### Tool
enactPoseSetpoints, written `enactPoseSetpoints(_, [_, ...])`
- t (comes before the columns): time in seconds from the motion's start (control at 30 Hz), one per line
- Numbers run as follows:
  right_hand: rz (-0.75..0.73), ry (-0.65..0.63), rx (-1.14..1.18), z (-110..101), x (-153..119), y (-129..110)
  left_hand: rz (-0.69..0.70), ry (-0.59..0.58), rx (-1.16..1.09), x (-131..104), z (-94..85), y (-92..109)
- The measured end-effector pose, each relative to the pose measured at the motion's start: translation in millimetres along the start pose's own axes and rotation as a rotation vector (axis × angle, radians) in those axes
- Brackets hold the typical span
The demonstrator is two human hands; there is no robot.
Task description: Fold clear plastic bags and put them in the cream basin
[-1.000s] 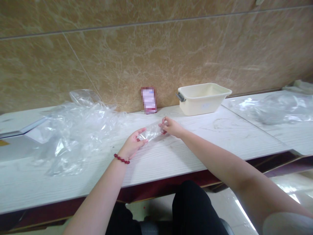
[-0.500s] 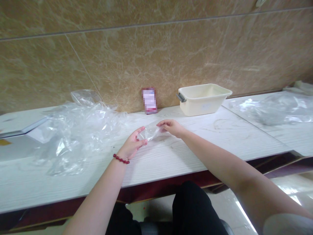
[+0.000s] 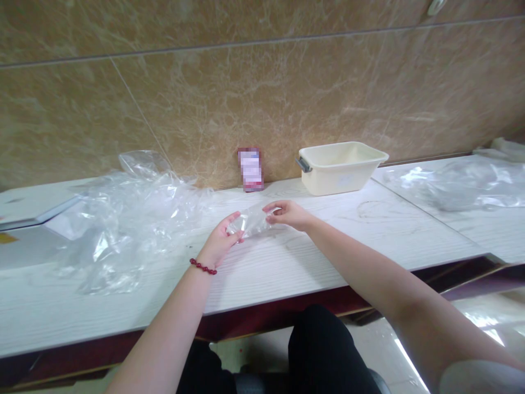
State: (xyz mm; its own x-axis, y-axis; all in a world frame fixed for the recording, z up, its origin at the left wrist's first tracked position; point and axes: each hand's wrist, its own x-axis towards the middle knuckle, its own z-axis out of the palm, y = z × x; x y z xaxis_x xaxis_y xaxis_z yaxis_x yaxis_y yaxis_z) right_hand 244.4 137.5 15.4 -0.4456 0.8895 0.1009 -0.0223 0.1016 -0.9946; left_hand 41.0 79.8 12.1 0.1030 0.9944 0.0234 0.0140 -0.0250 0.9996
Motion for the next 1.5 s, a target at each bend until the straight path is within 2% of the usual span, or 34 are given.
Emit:
enactPoseSetpoints(0.07, [-0.003,-0.036,0.108,-2,0,-2,0.041,0.023,0.078,1,-0.9,-1])
enactPoseSetpoints(0.13, [0.008,-0.001,0.177,-3,0,-4,0.077,0.025,0.152,2,-2.3,-3])
enactPoseSetpoints(0.27, [0.023,0.085,0.03,-2,2,-3,0.119,0.004,0.21,1,-4.1,-6])
enactPoseSetpoints(0.5, [-0.019,0.035,0.085,-3,0,-7,0.154,0.034,0.184,-2,-1.1,-2])
enactPoseSetpoints(0.67, [-0.055,0.121,-0.13,-3,4,2,0.177,0.047,0.163,-3,1.3,1])
enactPoseSetpoints(0.77, [0.057,0.177,0.037,0,4,5,0.217,0.111,0.169,-4,3.5,3])
enactPoseSetpoints(0.83, [0.196,0.117,0.213,3,2,4,0.238,0.15,0.165,-5,7.0,6])
enactPoseSetpoints(0.9, [0.299,-0.014,0.36,7,-3,0,0.256,0.166,0.162,-8,12.7,10])
enactPoseSetpoints(1.03, [0.336,-0.227,0.554,13,-12,-6,0.289,0.177,0.128,-15,28.3,19])
enactPoseSetpoints(1.13, [0.343,-0.289,0.644,14,-14,-10,0.31,0.171,0.11,-19,37.6,23])
enactPoseSetpoints(1.2, [0.331,-0.263,0.68,14,-13,-11,0.317,0.165,0.119,-19,40.4,23])
enactPoseSetpoints(1.4, [0.249,-0.027,0.626,9,-4,-7,0.252,0.167,0.077,-16,39.2,16])
enactPoseSetpoints(1.5, [0.232,-0.014,0.596,5,-2,-5,0.147,0.091,-0.017,-16,36.2,15])
